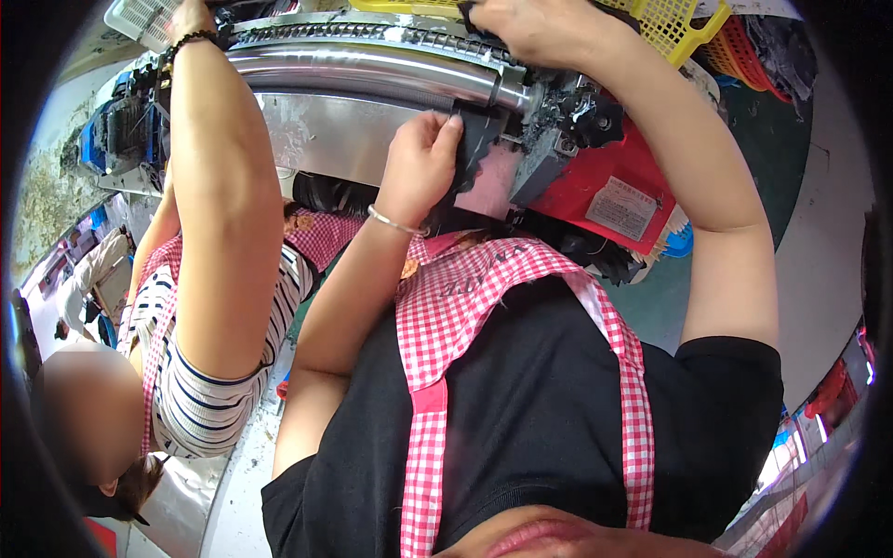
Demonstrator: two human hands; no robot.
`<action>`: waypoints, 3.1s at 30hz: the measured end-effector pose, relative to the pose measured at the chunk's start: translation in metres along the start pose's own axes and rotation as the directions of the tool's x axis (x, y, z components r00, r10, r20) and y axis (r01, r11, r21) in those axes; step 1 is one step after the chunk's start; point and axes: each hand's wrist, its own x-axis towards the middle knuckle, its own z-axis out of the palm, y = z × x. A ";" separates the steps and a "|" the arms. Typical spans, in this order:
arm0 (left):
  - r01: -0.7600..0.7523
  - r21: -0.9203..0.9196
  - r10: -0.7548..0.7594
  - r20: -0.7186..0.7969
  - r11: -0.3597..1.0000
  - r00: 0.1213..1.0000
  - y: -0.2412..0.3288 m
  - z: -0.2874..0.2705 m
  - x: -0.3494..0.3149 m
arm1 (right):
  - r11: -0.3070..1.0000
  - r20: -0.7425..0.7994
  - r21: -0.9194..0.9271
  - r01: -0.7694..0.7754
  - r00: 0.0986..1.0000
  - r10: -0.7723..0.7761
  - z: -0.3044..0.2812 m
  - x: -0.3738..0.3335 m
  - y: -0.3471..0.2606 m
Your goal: The person processes black shoe soles using a roller machine in a workshop. They pick up individual soles from a pile, feed them into the machine's rollers, and place the processed items into a yellow basket. A coworker performs a similar task at an adjacent station.
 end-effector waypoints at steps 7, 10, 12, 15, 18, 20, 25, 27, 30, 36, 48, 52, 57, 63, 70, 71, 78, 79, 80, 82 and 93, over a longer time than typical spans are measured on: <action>0.099 -0.129 -0.086 0.105 0.987 0.991 0.029 0.003 -0.056 | 0.984 -0.100 0.174 -0.043 0.993 0.061 0.011 -0.009 0.026; 0.267 -0.353 -0.197 0.223 0.897 0.955 0.014 -0.003 -0.094 | 0.817 0.047 0.365 -0.446 0.886 0.462 -0.040 -0.021 0.054; 0.451 -0.577 -0.194 0.451 0.681 0.871 -0.021 -0.016 -0.104 | 0.810 -0.335 0.406 -0.423 0.756 0.563 -0.030 -0.048 0.103; 0.454 -0.554 -0.206 0.452 0.698 0.868 -0.006 -0.014 -0.125 | 0.593 -0.303 0.729 -0.342 0.616 0.728 0.001 -0.061 0.177; 0.285 -0.357 -0.069 0.512 0.890 0.856 -0.015 -0.032 -0.119 | -0.109 0.112 0.993 -0.040 0.588 0.801 0.049 -0.076 0.218; 0.181 -0.065 -0.129 0.477 0.981 0.869 -0.019 -0.037 -0.118 | 0.052 0.163 0.927 -0.372 0.524 0.836 0.109 -0.095 0.254; 0.096 -0.225 0.006 0.411 0.970 0.911 -0.017 -0.045 -0.108 | 0.533 -0.114 -0.218 -0.818 0.563 0.818 0.122 -0.072 0.202; 0.224 -0.335 -0.047 0.464 0.915 0.885 -0.018 -0.047 -0.098 | 0.509 -0.143 -0.303 -0.806 0.566 0.812 0.056 -0.051 0.149; 0.392 -0.516 -0.139 0.460 0.762 0.877 0.007 -0.043 -0.091 | 0.771 -0.307 0.107 -0.628 0.717 0.626 0.021 -0.042 0.117; 0.127 -0.208 -0.097 0.151 0.970 0.984 0.010 -0.025 -0.071 | 0.895 0.007 0.375 -0.242 0.966 0.258 -0.004 -0.005 0.033; 0.146 -0.140 -0.133 0.098 0.979 0.986 0.030 0.006 -0.014 | 0.951 0.163 0.307 0.044 0.982 -0.098 0.036 -0.002 0.016; 0.061 -0.053 -0.052 0.155 0.997 0.987 0.025 -0.017 -0.039 | 0.940 0.178 0.316 -0.130 0.981 0.076 0.014 0.002 0.002; 0.028 0.211 -0.103 0.355 0.977 0.929 -0.062 -0.053 -0.086 | 0.534 -0.055 0.782 -0.321 0.819 0.572 -0.013 -0.044 0.051; -0.292 0.818 0.184 0.230 0.495 0.956 -0.166 -0.012 -0.066 | 0.755 -0.585 0.386 -0.530 0.493 0.644 0.013 -0.092 0.173; -0.210 0.747 0.106 0.186 0.631 0.977 -0.178 0.001 -0.065 | 0.682 -0.153 -0.264 -0.682 0.728 0.668 0.099 -0.100 0.182; -0.215 0.775 0.081 0.208 0.594 0.975 -0.171 0.000 -0.063 | 0.825 -0.002 -0.132 -0.550 0.832 0.554 0.125 -0.112 0.199; -0.363 0.718 0.233 0.278 0.594 0.932 -0.178 0.002 -0.066 | 0.689 -0.162 -0.270 -0.673 0.737 0.656 0.089 -0.100 0.196; -0.330 0.694 0.172 0.289 0.640 0.942 -0.175 0.000 -0.065 | 0.656 -0.249 -0.187 -0.731 0.681 0.689 0.068 -0.094 0.179; -0.293 0.673 0.106 0.304 0.680 0.947 -0.170 -0.001 -0.064 | 0.621 -0.328 -0.089 -0.779 0.612 0.720 0.057 -0.089 0.172; -0.239 0.635 0.031 0.320 0.734 0.947 -0.155 -0.007 -0.064 | 0.616 -0.367 0.143 -0.774 0.537 0.760 0.077 -0.099 0.217; -0.147 -0.314 0.205 0.161 0.938 0.965 -0.017 -0.054 -0.126 | 0.887 -0.447 0.386 -0.252 0.791 0.419 0.013 -0.053 0.081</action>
